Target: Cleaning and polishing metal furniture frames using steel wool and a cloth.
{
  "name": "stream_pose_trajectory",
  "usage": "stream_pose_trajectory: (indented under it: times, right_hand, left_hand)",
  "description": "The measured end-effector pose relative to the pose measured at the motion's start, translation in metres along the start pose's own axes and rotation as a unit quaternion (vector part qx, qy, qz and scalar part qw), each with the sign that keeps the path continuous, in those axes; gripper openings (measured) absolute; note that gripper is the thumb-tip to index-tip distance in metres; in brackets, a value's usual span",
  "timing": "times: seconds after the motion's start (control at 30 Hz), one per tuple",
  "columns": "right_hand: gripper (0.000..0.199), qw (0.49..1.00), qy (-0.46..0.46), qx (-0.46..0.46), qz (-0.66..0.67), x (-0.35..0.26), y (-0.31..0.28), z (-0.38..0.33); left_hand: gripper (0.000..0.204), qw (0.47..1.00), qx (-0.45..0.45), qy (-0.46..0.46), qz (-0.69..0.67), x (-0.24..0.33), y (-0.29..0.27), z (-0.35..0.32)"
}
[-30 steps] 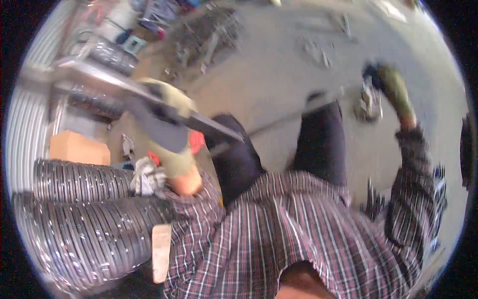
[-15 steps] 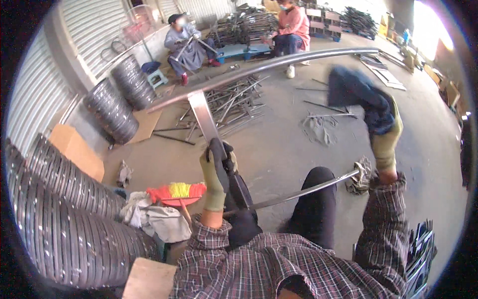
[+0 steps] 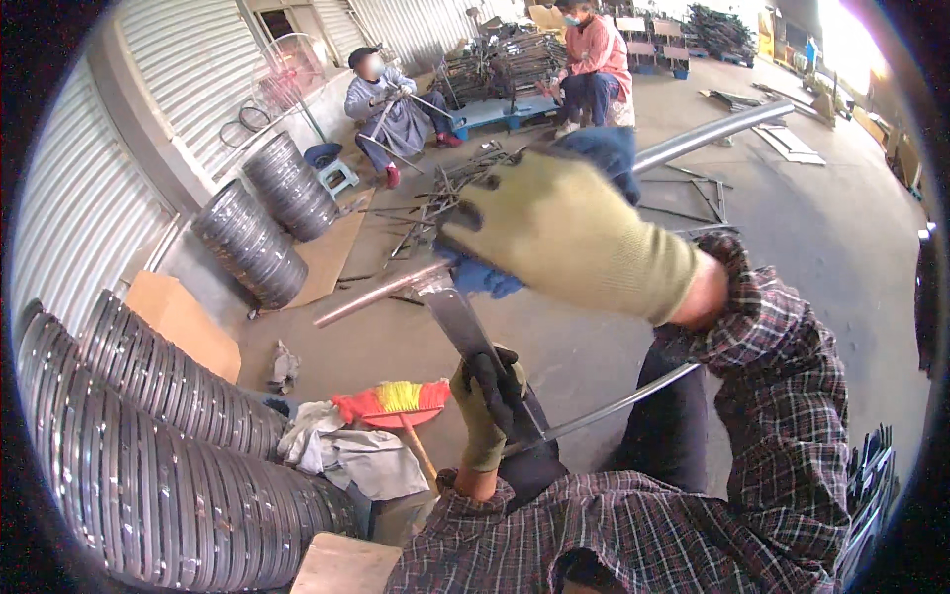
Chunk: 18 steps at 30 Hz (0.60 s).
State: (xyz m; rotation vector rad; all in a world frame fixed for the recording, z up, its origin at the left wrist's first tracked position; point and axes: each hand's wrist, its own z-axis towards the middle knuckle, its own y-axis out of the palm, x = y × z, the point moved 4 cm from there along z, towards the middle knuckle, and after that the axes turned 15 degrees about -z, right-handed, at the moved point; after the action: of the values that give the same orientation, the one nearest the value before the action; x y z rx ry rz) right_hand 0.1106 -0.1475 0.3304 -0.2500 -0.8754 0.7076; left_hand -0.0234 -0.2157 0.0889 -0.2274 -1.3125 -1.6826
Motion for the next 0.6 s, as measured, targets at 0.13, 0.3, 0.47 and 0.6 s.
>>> stream_pose_trajectory:
  times: [0.13, 0.3, 0.47, 0.6]
  right_hand:
    - [0.035, 0.996, 0.036, -0.036, -0.075, 0.04, -0.013, -0.03]
    - [0.052, 0.988, 0.075, -0.031, -0.133, 0.124, -0.012, -0.115]
    - [0.05, 0.962, 0.17, -0.023, -0.211, 0.219, -0.011, -0.205]
    - [0.046, 0.958, 0.197, -0.004, -0.206, 0.256, -0.021, -0.248]
  left_hand:
    - [0.049, 1.0, 0.017, 0.009, -0.001, 0.004, -0.004, -0.002]
    - [0.046, 1.0, 0.002, 0.002, 0.027, 0.006, 0.002, -0.005]
    - [0.046, 1.0, 0.015, -0.003, 0.005, 0.002, 0.006, -0.003]
    - [0.046, 1.0, -0.01, -0.008, 0.012, -0.001, 0.007, -0.002]
